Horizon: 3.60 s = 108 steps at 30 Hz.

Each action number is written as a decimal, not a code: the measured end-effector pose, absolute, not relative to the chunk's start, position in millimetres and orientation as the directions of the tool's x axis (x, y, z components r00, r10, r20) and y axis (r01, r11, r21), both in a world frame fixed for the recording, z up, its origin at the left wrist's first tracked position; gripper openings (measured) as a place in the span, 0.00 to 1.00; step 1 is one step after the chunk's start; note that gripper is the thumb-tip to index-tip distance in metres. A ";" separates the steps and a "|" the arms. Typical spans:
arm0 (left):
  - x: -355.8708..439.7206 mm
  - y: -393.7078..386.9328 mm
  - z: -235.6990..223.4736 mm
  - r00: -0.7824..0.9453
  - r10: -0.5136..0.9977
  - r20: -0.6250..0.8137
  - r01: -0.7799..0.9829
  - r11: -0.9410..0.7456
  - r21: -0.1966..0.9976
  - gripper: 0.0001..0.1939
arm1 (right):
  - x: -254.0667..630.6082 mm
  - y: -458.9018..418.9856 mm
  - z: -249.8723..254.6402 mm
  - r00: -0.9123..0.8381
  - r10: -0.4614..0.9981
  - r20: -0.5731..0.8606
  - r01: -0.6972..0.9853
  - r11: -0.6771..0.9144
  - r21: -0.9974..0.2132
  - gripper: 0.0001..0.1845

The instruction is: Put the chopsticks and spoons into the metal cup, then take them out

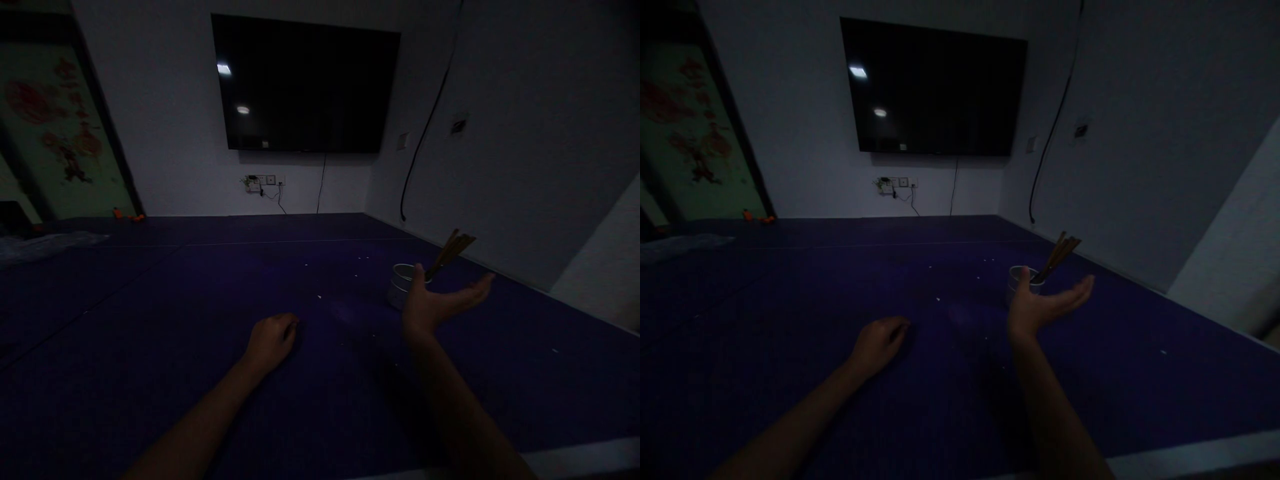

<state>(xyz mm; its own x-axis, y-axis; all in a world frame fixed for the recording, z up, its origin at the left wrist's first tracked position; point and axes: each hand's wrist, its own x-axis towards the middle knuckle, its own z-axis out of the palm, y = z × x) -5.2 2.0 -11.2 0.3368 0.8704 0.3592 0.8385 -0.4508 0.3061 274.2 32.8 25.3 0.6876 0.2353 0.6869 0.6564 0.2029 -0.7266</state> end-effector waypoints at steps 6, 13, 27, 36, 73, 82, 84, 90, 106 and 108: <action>-6.7 3.9 -14.6 0.320 0.870 0.375 0.842 -0.443 0.309 0.14 | 301.7 61.1 -3.6 0.868 0.321 0.380 0.392 0.027 -0.919 0.69; -6.7 3.3 -12.9 0.312 0.872 0.378 0.836 -0.441 0.327 0.13 | 312.1 80.6 -29.0 0.836 0.433 0.336 0.358 0.033 -0.933 0.62; -4.9 3.7 -11.4 0.191 0.837 0.513 0.812 -0.428 0.396 0.15 | 251.9 59.4 1.6 0.524 0.641 0.561 0.519 0.282 -0.807 0.38; -9.2 12.1 -11.6 0.069 0.833 0.548 0.563 -0.486 0.668 0.37 | 155.1 23.9 -3.6 -0.007 0.835 0.550 0.202 0.540 -0.817 0.33; -6.0 9.4 -0.4 -0.111 0.880 0.462 0.284 -0.417 0.863 0.30 | 150.0 25.8 -24.8 -0.336 0.777 0.532 0.156 0.603 -0.782 0.39; -8.7 10.8 -1.5 -0.156 0.870 0.467 0.301 -0.409 0.862 0.28 | 153.9 24.8 -26.6 -0.366 0.776 0.513 0.306 0.622 -0.721 0.39; -9.2 11.3 -1.9 -0.176 0.864 0.471 0.310 -0.405 0.860 0.28 | 154.5 23.8 -26.3 -0.368 0.780 0.507 0.318 0.618 -0.719 0.39; -10.4 12.3 -2.2 -0.190 0.858 0.477 0.352 -0.394 0.849 0.29 | 154.7 21.3 -24.3 -0.371 0.794 0.481 0.362 0.601 -0.712 0.37; -10.2 16.9 -6.1 -0.165 0.869 0.467 0.237 -0.425 0.874 0.39 | 155.8 21.8 -25.6 -0.391 0.780 0.488 0.411 0.622 -0.666 0.36; -12.1 19.9 -3.7 -0.185 0.860 0.476 0.238 -0.431 0.871 0.45 | 155.6 21.2 -25.6 -0.387 0.777 0.496 0.416 0.627 -0.658 0.36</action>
<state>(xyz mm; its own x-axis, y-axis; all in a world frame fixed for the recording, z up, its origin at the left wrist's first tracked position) -12.1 19.9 -3.7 -0.1845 0.8600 0.4757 0.2376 -0.4306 0.8707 155.6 21.2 -25.6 -0.3875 0.7774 0.4955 0.4164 0.6271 -0.6583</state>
